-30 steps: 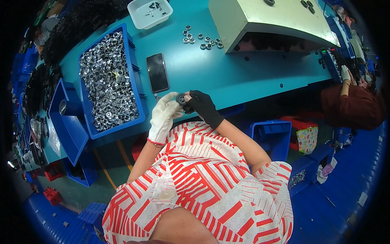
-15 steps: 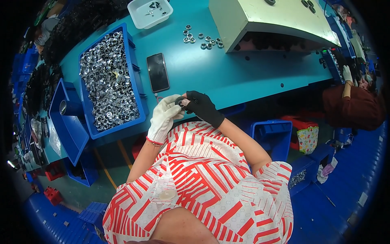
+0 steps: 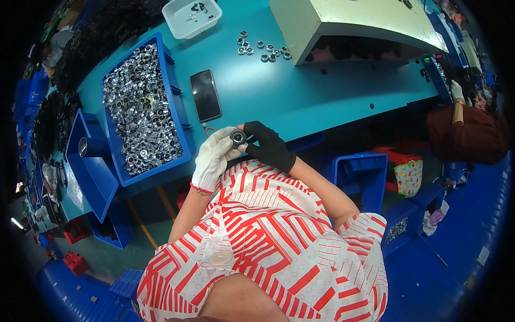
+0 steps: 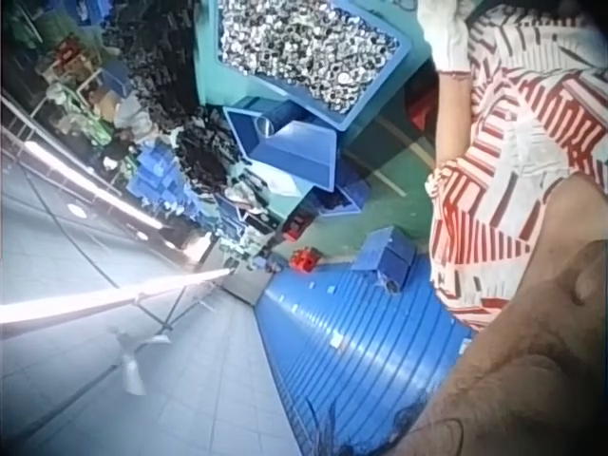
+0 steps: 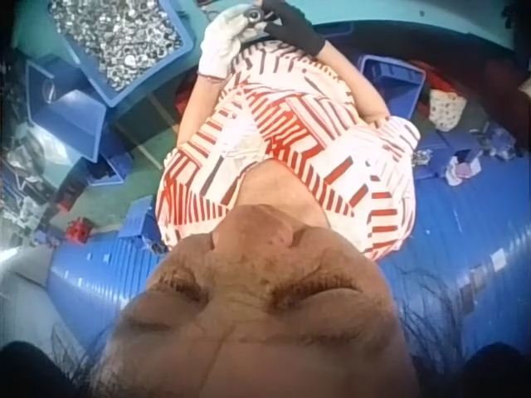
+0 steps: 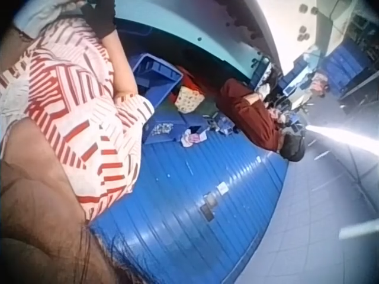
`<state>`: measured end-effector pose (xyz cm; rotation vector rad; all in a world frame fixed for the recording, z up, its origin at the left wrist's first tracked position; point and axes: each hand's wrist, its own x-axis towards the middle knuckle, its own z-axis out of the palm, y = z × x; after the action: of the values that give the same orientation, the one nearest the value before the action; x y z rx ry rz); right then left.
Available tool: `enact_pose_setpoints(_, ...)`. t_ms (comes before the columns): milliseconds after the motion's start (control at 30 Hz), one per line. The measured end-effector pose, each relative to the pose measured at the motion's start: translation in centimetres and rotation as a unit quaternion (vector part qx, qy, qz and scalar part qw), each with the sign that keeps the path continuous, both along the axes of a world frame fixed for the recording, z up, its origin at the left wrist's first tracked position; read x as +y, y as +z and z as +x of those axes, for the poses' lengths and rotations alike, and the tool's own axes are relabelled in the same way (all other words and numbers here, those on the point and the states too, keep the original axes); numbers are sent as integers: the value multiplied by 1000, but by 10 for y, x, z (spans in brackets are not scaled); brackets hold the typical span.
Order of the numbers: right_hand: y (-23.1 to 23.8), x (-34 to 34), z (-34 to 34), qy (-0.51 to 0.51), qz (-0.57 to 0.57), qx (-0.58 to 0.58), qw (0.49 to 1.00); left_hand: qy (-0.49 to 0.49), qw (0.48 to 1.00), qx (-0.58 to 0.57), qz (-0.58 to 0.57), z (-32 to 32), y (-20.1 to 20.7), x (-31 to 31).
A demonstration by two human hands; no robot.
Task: The recorder is manually assembling small mechanical components, including rings and housings, at a factory workbench.
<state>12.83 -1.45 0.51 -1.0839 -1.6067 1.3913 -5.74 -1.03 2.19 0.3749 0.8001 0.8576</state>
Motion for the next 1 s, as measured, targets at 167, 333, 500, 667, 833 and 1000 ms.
enact_pose_setpoints(167,4,-7,8,-30,-14,-35,999,-29,1000,-6,-1,12,4,1)
enact_pose_setpoints(333,-14,-36,40,-76,-69,-152,983,-104,981,166,13,23,-18,-8)
enact_pose_setpoints(500,-134,-120,105,-294,-236,-32,926,-145,966,215,-9,26,-41,-15)
enact_pose_setpoints(667,-197,-134,127,-320,-247,-143,903,-162,959,232,-20,39,-44,-16)
enact_pose_setpoints(833,-215,-128,129,-371,-296,-155,866,-163,961,223,-15,43,-48,-15)
enact_pose_setpoints(1000,-152,-107,149,-427,-252,-67,866,-160,961,227,-14,44,-54,-16)
